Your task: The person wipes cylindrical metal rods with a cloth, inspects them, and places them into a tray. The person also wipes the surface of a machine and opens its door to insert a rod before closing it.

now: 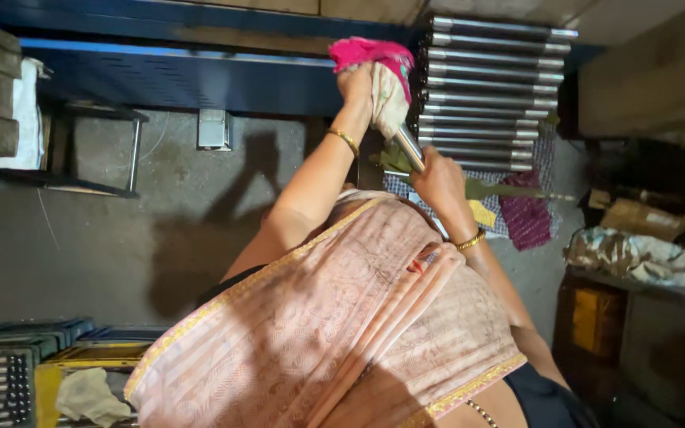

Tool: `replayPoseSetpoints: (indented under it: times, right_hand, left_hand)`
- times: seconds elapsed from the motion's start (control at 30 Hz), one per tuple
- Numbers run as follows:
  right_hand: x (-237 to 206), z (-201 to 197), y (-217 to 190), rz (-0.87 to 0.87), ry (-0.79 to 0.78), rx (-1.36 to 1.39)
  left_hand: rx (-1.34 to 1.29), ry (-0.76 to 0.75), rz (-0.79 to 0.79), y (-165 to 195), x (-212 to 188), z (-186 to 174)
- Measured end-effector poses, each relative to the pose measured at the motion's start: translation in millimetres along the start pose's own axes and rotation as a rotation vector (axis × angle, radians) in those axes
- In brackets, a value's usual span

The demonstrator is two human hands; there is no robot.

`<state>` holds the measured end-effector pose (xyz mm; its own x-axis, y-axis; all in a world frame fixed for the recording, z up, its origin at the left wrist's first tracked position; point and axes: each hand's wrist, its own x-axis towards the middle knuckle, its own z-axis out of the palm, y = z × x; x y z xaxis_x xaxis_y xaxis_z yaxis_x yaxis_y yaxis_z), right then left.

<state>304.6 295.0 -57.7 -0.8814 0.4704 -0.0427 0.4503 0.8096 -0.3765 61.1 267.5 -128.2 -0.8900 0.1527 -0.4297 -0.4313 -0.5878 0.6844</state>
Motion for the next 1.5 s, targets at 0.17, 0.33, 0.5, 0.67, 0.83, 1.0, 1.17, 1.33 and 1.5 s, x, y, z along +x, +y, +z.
replayPoseSetpoints:
  times: [0.17, 0.33, 0.5, 0.67, 0.83, 1.0, 1.17, 1.33, 1.5]
  right_hand:
    - [-9.3, -18.0, -8.9, 0.04, -0.087, 0.1]
    - [-17.7, -38.0, -12.1, 0.066, -0.054, 0.101]
    - [-32.1, -61.7, -6.7, 0.089, -0.087, 0.076]
    - [-64.6, -78.3, 20.0, 0.071, 0.032, 0.238]
    - [-42.8, -57.6, 27.2, 0.054, 0.176, 0.658]
    - [-11.2, -45.7, 20.0, 0.093, 0.195, 0.738]
    - [-7.4, -33.3, 14.1, 0.057, 0.06, 1.009]
    - [-3.9, -33.6, 5.3, 0.051, 0.122, 1.787]
    - [9.9, -68.9, -3.2, 0.091, 0.202, 1.886]
  left_hand:
    - [-0.158, 0.013, -0.081, 25.6, 16.3, -8.5]
    - [-0.105, 0.0, -0.004, 33.7, 17.5, 4.1]
    - [-0.198, 0.027, 0.046, 66.5, 42.4, -1.7]
    - [-0.417, -0.309, -0.076, 122.0, 59.4, -52.0]
    - [-0.344, -0.659, -0.355, 113.9, 28.4, -62.0]
    - [-0.238, -1.078, -0.505, 83.8, 0.9, -43.8]
    - [-0.34, -0.816, -0.43, 50.0, -33.8, -4.8]
    - [-0.33, -0.655, -0.258, 53.3, -62.8, 9.2]
    - [-0.286, -0.738, -0.13, 39.7, -106.8, 19.0]
